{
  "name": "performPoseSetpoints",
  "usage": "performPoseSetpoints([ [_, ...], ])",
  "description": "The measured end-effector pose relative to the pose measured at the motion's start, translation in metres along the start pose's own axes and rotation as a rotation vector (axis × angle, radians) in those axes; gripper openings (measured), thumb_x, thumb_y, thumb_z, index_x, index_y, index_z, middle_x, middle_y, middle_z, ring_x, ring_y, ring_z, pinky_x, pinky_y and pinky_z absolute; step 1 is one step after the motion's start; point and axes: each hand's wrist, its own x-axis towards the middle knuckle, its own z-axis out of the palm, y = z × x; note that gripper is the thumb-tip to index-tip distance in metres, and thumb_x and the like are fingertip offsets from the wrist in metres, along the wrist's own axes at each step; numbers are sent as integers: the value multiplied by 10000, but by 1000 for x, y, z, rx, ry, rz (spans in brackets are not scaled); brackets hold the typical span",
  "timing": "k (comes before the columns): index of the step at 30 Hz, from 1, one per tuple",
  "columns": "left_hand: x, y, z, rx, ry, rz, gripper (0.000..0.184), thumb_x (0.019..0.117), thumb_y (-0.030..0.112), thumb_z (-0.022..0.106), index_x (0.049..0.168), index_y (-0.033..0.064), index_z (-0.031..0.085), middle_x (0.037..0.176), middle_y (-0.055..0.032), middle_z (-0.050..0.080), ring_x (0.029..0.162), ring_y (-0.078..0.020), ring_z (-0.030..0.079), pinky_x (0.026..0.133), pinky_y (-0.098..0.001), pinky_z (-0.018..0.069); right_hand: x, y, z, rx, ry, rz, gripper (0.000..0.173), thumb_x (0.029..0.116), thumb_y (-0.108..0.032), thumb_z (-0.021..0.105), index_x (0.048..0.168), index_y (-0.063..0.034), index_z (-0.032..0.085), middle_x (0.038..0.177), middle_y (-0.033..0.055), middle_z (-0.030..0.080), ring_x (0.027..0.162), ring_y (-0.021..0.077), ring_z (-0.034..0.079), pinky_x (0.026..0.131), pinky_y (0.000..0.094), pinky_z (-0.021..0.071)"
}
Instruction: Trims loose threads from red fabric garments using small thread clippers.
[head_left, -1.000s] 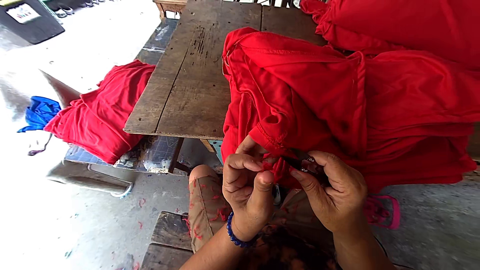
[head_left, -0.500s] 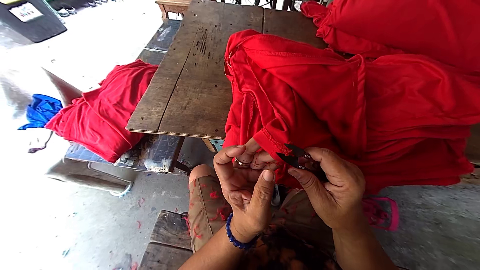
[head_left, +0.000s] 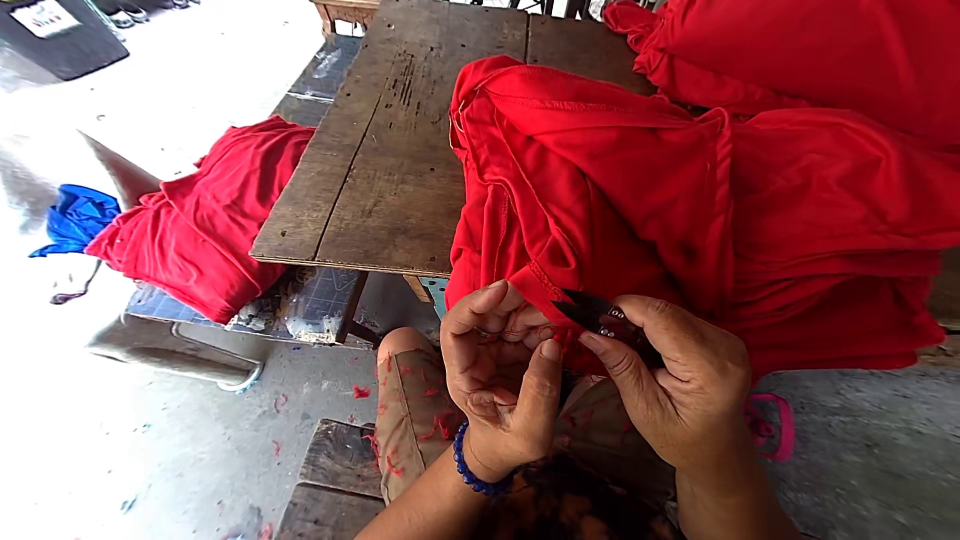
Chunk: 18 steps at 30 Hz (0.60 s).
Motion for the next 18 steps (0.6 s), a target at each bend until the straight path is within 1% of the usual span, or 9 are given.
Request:
performPoseSetpoints([
  [3,0,-1,1,66,-23,42,514,960,-7,616,1388,258,510,1265,73,677,1040,-40,680,915,-226,565,3,-5,0,-97,14,-18,291,1027,-277,631,966,-3,709,758,34,648,707,28,579,637,167,449],
  [7,-1,-3,2,104,-36,83,497,958,-9,607,1373,251,520,1259,81,678,1024,-27,676,906,-214,561,5,-8,0,-168,21,-41,290,1040,-259,601,961,-4,714,732,50,636,680,66,579,608,200,437],
  [9,-1,-3,3,76,-31,59,489,967,-9,609,1374,249,530,1280,58,681,1025,-49,691,893,-230,575,4,-5,0,-83,21,-9,270,1035,-244,612,970,-1,711,758,36,654,699,30,584,632,172,452],
  [10,0,-3,3,50,-21,34,496,970,-9,616,1387,245,535,1297,39,679,1023,-68,704,887,-245,589,3,-1,0,8,17,22,256,1032,-240,623,992,-1,704,789,13,665,721,-14,587,654,133,470],
  [12,3,-3,3,7,8,-31,512,954,-8,647,1391,234,536,1313,14,663,995,-86,714,859,-267,611,2,8,-1,227,2,80,197,1024,-214,633,1048,-19,652,842,-53,633,749,-85,562,681,72,482],
  [14,7,-3,3,-26,24,-80,548,921,-30,693,1401,184,538,1321,-12,645,1023,-113,713,879,-298,619,0,18,-2,396,5,115,137,1021,-181,627,1068,-53,632,870,-93,605,766,-87,553,694,76,485],
  [15,8,-5,4,-33,27,-88,577,896,-56,715,1405,155,544,1337,-20,630,1040,-119,709,884,-303,621,-2,21,-3,438,14,128,123,1020,-183,630,1070,-70,634,877,-106,608,775,-84,559,701,81,489],
  [17,10,-8,6,2,59,-92,600,840,-84,769,1384,106,604,1401,-37,589,1067,-127,705,855,-305,638,-5,23,-4,463,22,137,109,1018,-180,633,1068,-84,635,884,-115,616,786,-84,569,708,82,494],
  [18,11,-10,7,39,76,-92,579,824,-85,785,1358,84,636,1417,-50,569,1070,-125,703,838,-300,643,-6,23,-5,458,18,135,107,1016,-176,633,1065,-81,634,881,-114,616,784,-90,565,705,76,490],
])
